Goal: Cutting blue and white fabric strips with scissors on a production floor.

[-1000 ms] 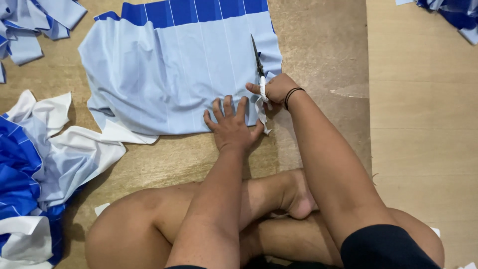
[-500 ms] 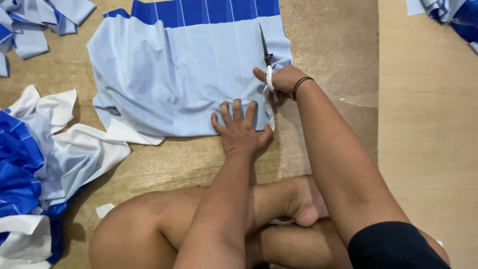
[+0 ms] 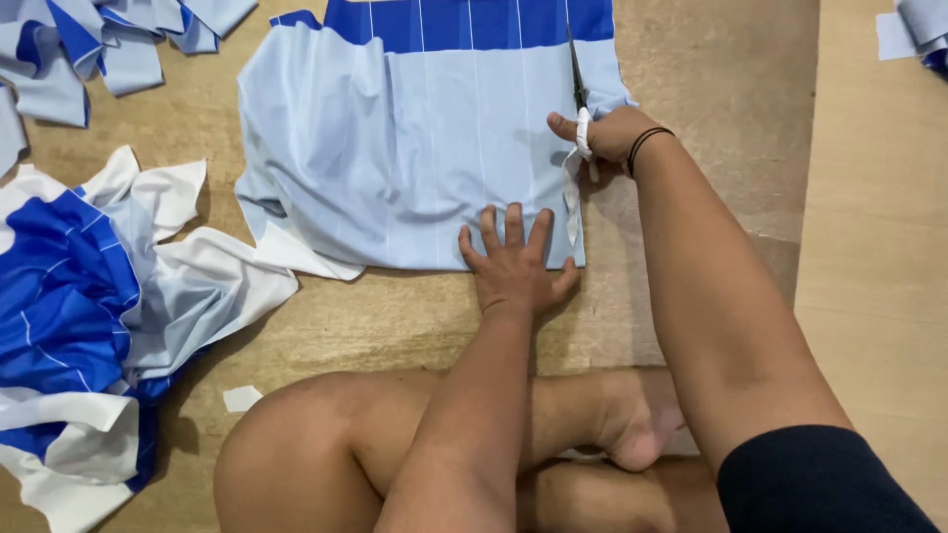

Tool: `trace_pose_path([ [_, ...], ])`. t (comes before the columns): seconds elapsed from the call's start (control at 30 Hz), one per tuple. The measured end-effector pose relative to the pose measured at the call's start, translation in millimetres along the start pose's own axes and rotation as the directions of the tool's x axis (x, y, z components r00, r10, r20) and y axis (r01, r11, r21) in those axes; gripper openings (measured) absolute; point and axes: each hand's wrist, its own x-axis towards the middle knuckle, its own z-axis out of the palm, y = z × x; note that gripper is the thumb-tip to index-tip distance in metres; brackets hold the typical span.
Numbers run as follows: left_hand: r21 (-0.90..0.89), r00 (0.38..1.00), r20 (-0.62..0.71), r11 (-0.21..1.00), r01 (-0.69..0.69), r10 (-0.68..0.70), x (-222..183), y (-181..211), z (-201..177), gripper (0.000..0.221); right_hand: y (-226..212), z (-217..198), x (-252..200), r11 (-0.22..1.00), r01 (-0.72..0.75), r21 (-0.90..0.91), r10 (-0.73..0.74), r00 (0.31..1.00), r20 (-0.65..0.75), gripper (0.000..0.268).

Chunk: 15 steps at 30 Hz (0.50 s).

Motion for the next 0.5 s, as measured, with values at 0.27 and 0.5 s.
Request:
trace_pose_path([
  [0.27, -0.032, 0.999, -0.035, 0.999, -0.024, 0.023, 4.7, -1.5, 3.1, 0.074, -16.3, -9.5, 13.3, 0.999, 0.026, 0.034, -0.025, 0.998, -0.049, 0.075],
  [0.5, -0.052, 1.0, 0.012, 0.998, -0.018, 0.019, 0.6, -0.9, -2.7, 0.075, -17.7, -13.3, 41.4, 1.0, 0.024, 0.01, -0.023, 0.999, -0.044, 0.075],
])
